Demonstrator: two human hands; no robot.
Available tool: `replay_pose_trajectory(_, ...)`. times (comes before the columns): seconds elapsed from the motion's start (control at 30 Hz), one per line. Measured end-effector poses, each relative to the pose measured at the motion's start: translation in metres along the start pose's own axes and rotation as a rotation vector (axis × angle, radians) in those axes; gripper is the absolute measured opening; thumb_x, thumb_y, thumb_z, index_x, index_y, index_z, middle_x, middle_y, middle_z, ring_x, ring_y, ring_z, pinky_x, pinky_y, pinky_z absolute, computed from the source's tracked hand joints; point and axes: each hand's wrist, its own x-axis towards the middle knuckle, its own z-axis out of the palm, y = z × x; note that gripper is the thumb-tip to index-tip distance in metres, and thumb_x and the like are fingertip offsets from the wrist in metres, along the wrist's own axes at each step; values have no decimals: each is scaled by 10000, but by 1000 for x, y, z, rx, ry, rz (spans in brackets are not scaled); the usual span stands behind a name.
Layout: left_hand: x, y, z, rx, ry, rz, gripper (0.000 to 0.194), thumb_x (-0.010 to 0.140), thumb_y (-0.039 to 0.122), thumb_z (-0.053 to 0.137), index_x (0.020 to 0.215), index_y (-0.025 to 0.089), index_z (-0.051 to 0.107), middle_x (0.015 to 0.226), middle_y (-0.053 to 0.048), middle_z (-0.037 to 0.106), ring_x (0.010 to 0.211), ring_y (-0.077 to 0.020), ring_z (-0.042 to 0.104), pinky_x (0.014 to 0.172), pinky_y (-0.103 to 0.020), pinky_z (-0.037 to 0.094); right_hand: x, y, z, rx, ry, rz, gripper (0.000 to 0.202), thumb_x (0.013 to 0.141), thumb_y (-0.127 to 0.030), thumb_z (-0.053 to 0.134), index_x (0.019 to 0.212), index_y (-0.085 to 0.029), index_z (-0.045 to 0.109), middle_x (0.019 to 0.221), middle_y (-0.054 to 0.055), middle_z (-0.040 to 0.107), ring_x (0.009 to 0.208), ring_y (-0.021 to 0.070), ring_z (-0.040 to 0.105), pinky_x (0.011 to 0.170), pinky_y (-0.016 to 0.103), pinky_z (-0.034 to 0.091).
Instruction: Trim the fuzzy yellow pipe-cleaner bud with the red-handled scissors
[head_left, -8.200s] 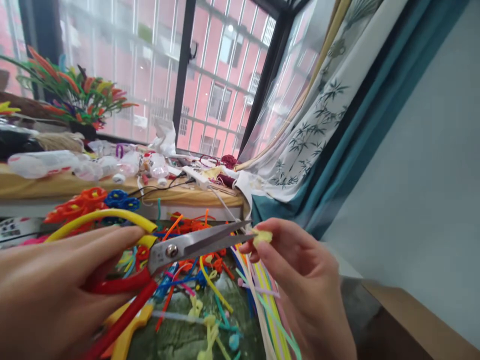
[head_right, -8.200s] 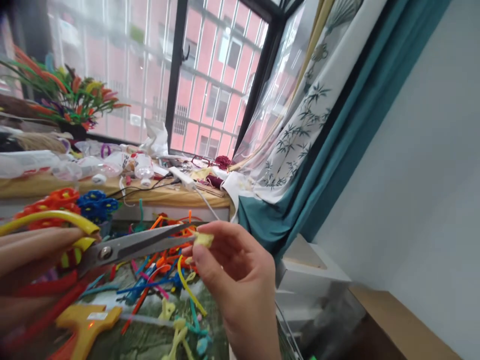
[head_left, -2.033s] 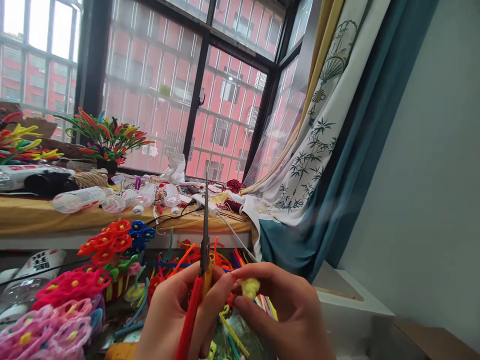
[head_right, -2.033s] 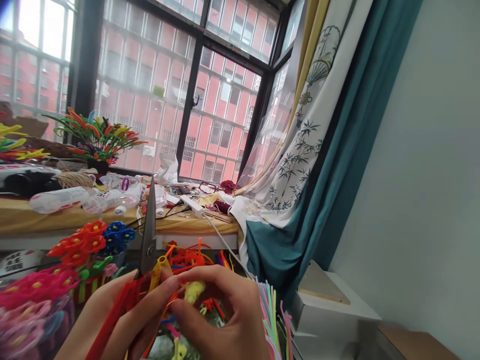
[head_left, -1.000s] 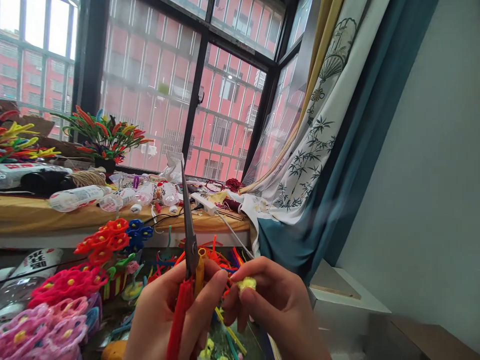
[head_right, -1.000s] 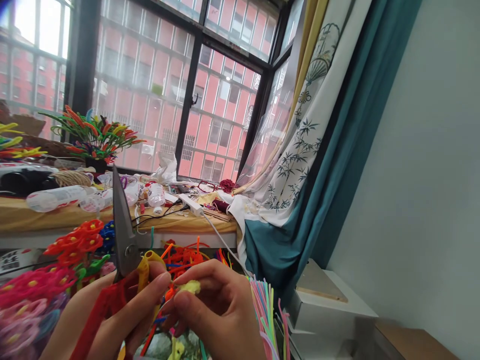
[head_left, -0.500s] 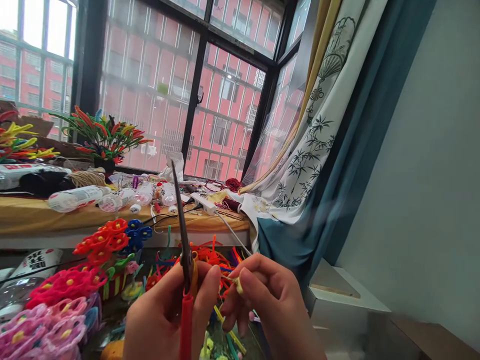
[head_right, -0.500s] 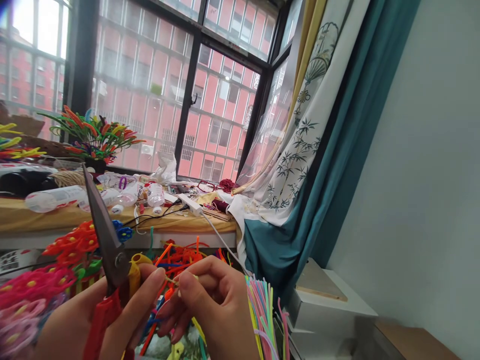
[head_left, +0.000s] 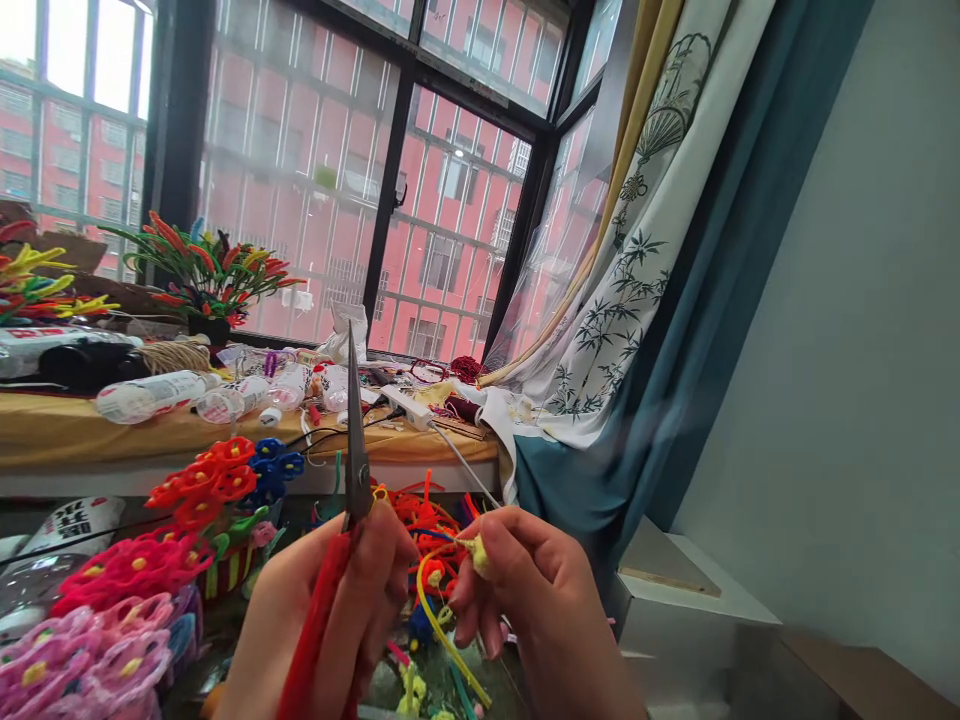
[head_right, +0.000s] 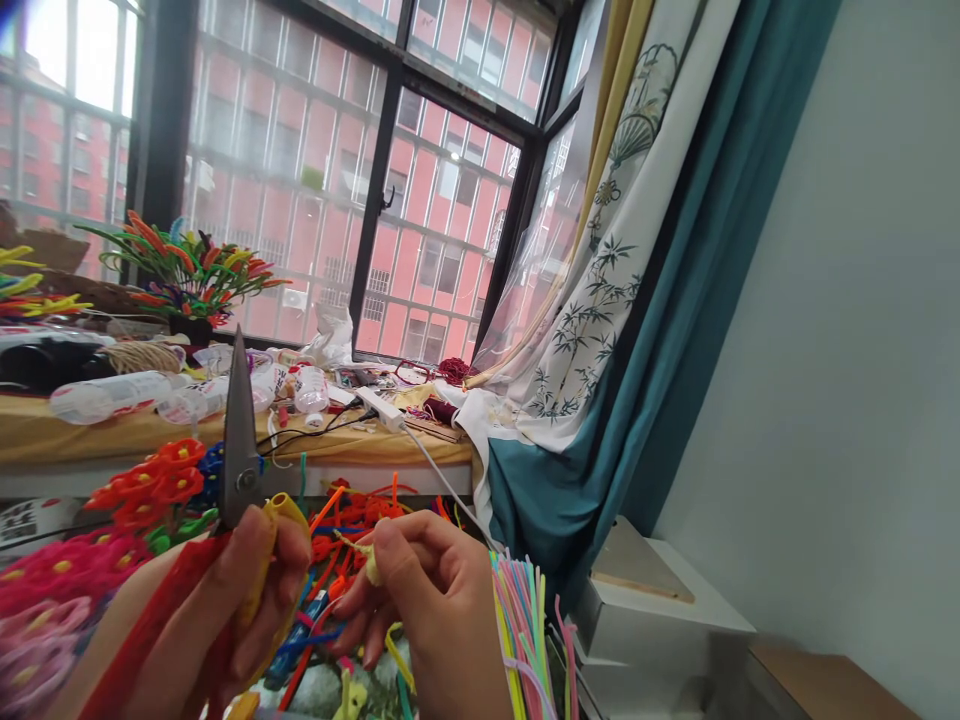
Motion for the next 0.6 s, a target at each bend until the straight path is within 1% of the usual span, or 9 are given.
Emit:
replay_pose_trajectory(0.1, 3, -5, -6, 25, -51, -26, 754, 550, 951, 835, 595, 218, 663, 388, 93, 330, 355, -61, 257, 342, -184, 206, -2, -4, 1, 5, 3, 42, 480, 685, -519, 1089, 753, -140, 802, 515, -6, 735, 350, 67, 620, 362, 99, 383)
replay_pose_trajectory(0.13, 3, -9, -8, 50, -64, -13, 743, 583, 937, 835, 584, 220, 640, 394, 90, 337, 364, -63, 269, 350, -185, 212, -3, -5, 1, 5, 0, 66, 481, 682, -512, 1089, 744, -138, 793, 501, -7, 724, 348, 72, 630, 350, 91, 357)
replay_pose_trajectory(0.23, 3, -22, -14, 79, -43, 14, 687, 663, 842, 885, 615, 229, 577, 503, 49, 512, 439, -86, 409, 386, -180, 277, -5, -8, 1, -1, -24, 130, 485, 688, -517, 1078, 728, -136, 781, 478, -10, 703, 317, 64, 610, 325, 77, 312)
replay_pose_trajectory(0.3, 1, -29, -18, 88, -13, 24, 644, 694, 797, 900, 656, 234, 589, 599, 25, 613, 501, -107, 495, 400, -179, 329, -5, -10, 1, -9, -46, 157, 491, 698, -536, 1065, 737, -137, 782, 483, -12, 701, 289, 51, 573, 314, 80, 305)
replay_pose_trajectory(0.37, 0, -33, -20, 121, 10, 47, 575, 676, 753, 936, 736, 239, 688, 693, 5, 705, 591, -146, 611, 452, -186, 449, -5, -10, 0, -14, -58, 175, 499, 711, -558, 1050, 747, -135, 787, 486, -7, 701, 289, 54, 572, 309, 83, 304)
replay_pose_trajectory(0.43, 0, -33, -22, 139, 46, 92, 544, 639, 705, 981, 886, 255, 799, 838, -21, 806, 756, -209, 741, 602, -219, 601, -4, -10, -3, -14, -62, 188, 502, 723, -567, 1038, 750, -133, 786, 483, -1, 699, 299, 60, 582, 312, 80, 307)
replay_pose_trajectory(0.47, 0, -32, -23, 133, 47, 114, 560, 626, 695, 990, 946, 266, 826, 888, -30, 830, 809, -231, 769, 656, -240, 635, -3, -9, -4, -13, -65, 192, 500, 729, -566, 1033, 751, -135, 781, 479, -2, 695, 297, 59, 575, 315, 80, 311)
replay_pose_trajectory(0.53, 1, -29, -21, 126, -20, 123, 558, 639, 747, 951, 905, 270, 834, 781, -27, 798, 691, -223, 732, 557, -249, 598, -2, -7, -7, -5, -87, 187, 507, 734, -577, 1024, 738, -148, 754, 460, -10, 679, 269, 54, 530, 305, 87, 304)
replay_pose_trajectory(0.6, 2, -24, -16, 148, -158, 86, 548, 686, 800, 884, 780, 266, 805, 556, 9, 641, 462, -172, 544, 378, -250, 429, 0, -5, -9, 5, -109, 171, 536, 722, -607, 1019, 709, -161, 722, 439, -19, 658, 240, 47, 471, 284, 98, 266)
